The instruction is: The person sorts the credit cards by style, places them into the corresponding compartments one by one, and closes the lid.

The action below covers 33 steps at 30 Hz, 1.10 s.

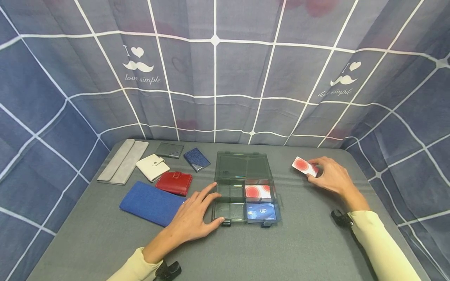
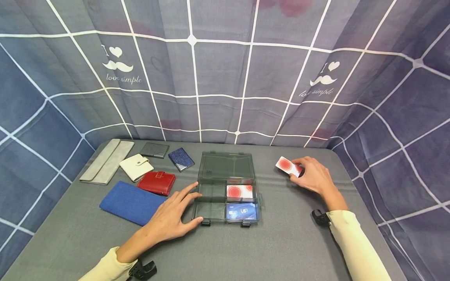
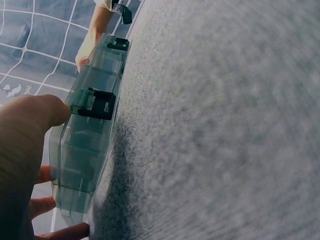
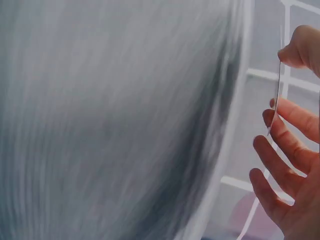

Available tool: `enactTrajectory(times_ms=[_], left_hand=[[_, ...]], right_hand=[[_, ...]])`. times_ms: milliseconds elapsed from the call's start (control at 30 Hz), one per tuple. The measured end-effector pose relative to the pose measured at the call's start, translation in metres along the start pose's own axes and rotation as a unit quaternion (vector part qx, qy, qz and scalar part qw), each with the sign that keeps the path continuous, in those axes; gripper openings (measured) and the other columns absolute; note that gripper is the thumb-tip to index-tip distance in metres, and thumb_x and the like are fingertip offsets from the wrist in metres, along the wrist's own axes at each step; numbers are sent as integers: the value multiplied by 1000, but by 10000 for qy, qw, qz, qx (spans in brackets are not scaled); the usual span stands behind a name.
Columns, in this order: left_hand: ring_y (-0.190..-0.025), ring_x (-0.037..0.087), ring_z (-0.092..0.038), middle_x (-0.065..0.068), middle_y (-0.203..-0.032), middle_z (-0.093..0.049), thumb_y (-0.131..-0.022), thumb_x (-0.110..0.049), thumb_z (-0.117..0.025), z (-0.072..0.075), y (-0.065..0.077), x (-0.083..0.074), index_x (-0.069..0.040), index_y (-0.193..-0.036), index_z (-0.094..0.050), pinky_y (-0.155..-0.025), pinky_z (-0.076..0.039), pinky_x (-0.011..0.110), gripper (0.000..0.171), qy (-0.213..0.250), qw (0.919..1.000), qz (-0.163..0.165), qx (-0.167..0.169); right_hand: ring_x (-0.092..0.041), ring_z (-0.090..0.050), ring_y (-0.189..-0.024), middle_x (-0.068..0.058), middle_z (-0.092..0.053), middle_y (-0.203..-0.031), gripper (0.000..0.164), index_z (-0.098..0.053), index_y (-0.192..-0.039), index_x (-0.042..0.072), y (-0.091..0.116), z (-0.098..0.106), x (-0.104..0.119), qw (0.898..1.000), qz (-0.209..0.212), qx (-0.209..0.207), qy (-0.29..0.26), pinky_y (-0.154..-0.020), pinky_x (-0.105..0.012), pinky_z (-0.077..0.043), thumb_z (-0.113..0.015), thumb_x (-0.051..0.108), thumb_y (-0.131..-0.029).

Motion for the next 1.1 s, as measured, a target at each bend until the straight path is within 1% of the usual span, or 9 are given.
enactTrajectory(times_ms=[200,367,467,600,767,900,1100], left_hand=[[-119,24,-62,-5,-172,-39,-91,-61,-76,1,1,0,-28,-148,-62,-82,-54,50,67,6,10000,10,-2],[-117,24,-63,-4,-171,-40,-90,-60,-77,1,2,0,-28,-147,-63,-80,-54,48,67,1,10000,-13,-52],[-116,25,-63,-4,-171,-41,-90,-59,-78,1,2,0,-27,-147,-63,-80,-54,48,67,-13,9999,-63,-106],[-115,24,-63,-4,-171,-41,-90,-59,-78,0,2,0,-27,-147,-63,-79,-54,47,67,-16,9999,-96,-132],[-117,24,-63,-5,-171,-40,-90,-59,-77,0,2,1,-28,-147,-63,-77,-53,46,66,-6,10000,-52,-64],[-117,24,-63,-4,-171,-40,-91,-60,-77,0,2,0,-28,-147,-63,-79,-54,47,66,11,10000,-44,-32],[-117,26,-63,-2,-171,-41,-90,-59,-77,1,0,-1,-25,-148,-63,-84,-54,51,68,74,9999,-73,-54]], right_hand=[[-38,-70,-111,-10,-74,-119,50,-77,-123,17,1,2,34,9990,379,-222,-63,-73,-63,-53,-87,31,-76],[-32,-72,-103,-3,-75,-113,47,-78,-120,20,2,2,65,9954,867,-402,-102,-69,-56,-54,-85,30,-75],[-28,-72,-100,2,-74,-110,46,-79,-119,22,3,1,80,9927,1121,-422,-143,-69,-53,-55,-86,32,-74],[-24,-72,-101,5,-73,-110,48,-79,-120,22,6,-2,99,9892,1404,-337,-233,-73,-51,-55,-87,34,-74],[-25,-71,-104,4,-72,-114,50,-78,-122,21,9,-6,121,9840,1760,-129,-251,-79,-50,-56,-86,37,-76],[-22,-69,-101,4,-72,-113,51,-79,-122,21,10,-7,135,9789,2032,3,-220,-79,-47,-55,-86,38,-75],[-16,-63,-96,7,-70,-111,54,-80,-124,23,6,-10,147,9757,2175,249,-86,-75,-41,-51,-86,36,-71]])
Point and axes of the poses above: each hand's wrist, its own y-axis away from the middle knuckle, its own z-axis out of the back of the hand, x = y × z, the point moved 3 cm from there along -y, towards the middle knuckle
